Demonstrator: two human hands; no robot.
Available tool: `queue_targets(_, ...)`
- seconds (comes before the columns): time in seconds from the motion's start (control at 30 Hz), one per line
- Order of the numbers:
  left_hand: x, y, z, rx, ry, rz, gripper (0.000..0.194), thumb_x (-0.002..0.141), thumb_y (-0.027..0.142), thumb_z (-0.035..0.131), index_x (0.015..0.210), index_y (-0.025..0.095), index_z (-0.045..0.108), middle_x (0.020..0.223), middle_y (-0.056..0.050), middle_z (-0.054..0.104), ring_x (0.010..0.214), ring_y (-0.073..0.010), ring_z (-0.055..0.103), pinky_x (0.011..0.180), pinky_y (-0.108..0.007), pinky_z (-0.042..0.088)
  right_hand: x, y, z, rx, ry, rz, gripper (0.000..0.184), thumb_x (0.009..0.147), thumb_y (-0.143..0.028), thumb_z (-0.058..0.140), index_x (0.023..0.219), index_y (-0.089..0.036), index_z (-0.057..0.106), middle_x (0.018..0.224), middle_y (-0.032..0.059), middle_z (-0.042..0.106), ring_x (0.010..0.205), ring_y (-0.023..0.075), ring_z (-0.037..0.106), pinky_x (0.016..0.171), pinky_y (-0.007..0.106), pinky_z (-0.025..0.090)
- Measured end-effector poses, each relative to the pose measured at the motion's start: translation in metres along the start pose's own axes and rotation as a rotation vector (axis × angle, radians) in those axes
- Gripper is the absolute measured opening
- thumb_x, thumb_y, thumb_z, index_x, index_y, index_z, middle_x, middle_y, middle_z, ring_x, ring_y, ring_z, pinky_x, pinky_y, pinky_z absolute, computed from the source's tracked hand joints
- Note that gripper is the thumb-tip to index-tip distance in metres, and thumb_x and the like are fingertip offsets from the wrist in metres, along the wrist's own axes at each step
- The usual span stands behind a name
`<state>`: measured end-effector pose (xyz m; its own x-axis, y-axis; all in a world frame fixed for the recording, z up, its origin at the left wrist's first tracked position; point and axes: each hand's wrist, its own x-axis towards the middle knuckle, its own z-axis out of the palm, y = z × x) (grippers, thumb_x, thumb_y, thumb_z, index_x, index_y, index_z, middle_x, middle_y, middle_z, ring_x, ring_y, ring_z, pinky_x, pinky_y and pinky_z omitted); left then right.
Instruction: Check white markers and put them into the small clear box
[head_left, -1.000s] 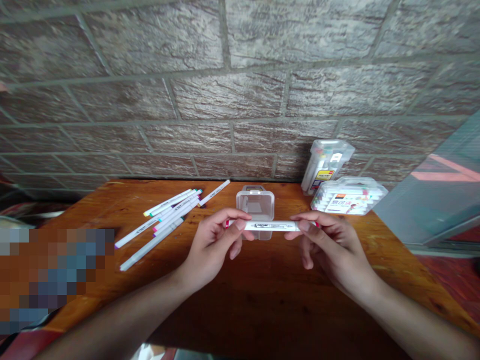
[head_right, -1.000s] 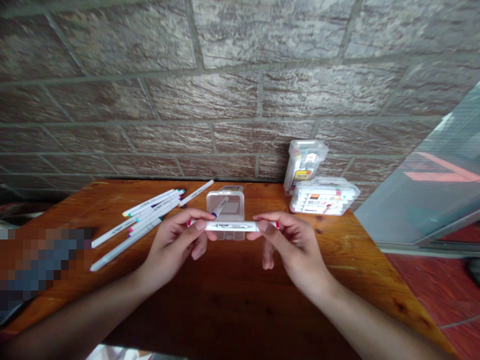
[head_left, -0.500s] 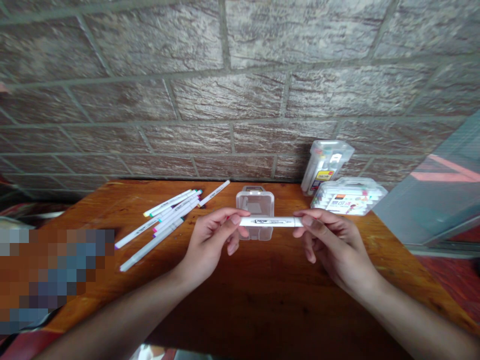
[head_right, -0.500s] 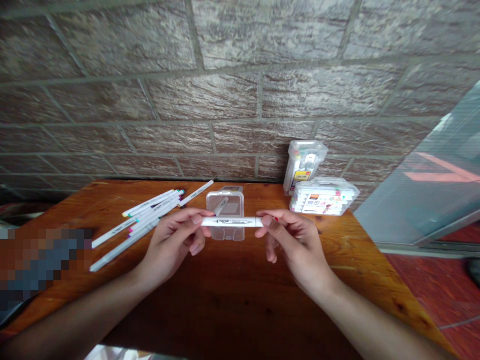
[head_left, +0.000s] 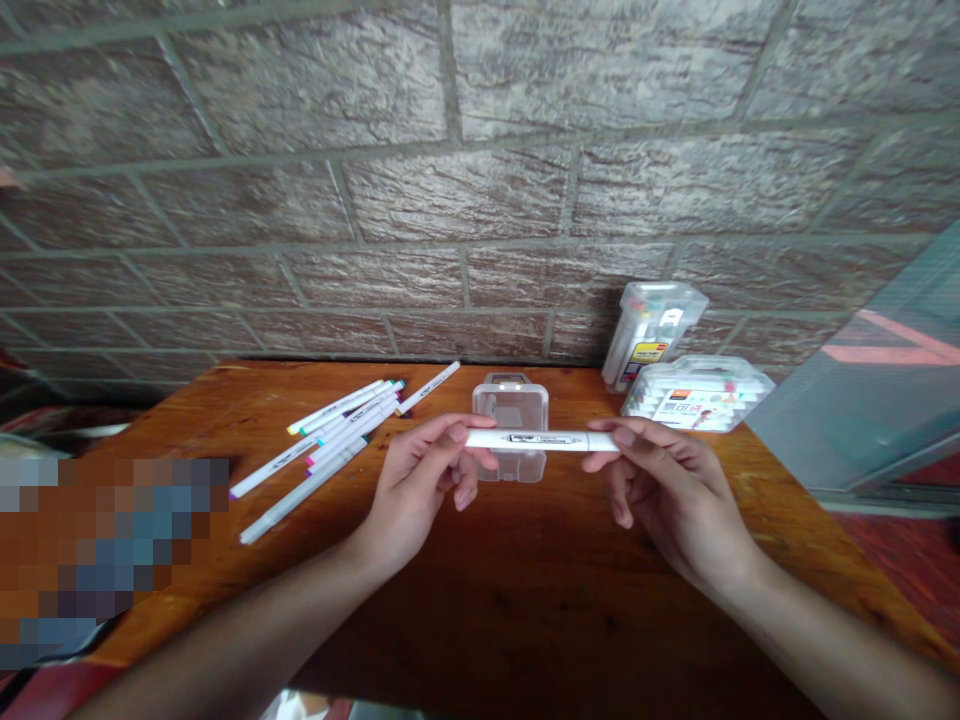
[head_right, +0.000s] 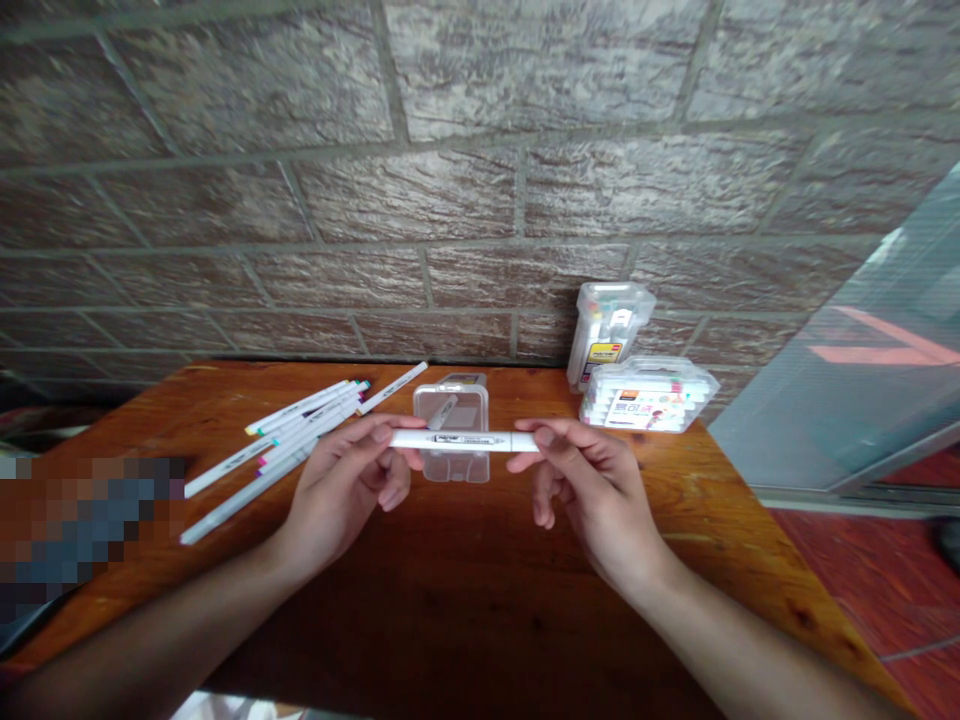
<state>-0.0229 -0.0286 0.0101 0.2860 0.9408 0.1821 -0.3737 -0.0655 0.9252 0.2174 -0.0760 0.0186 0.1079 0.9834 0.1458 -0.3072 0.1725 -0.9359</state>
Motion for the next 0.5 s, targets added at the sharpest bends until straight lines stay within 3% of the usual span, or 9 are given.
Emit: queue_targets(0.5,0.0021,0.0031,0.0025,-0.058,0.015,0.003,0.03,0.093,0.035,0.071,0.109,0.01,0.08,0.075,-0.009,0.076,0.044,-0.0091,0.048,0.043,-0.024,0.04,0.0001,-0.002,0.0008,0.003,-0.014,0.015,0.021,0.091,-0.035,0.074,0.103,-0.019,0.08,0.082,0.009,0.084,0.035,0.0126,0.056,0.034,0.026,0.045)
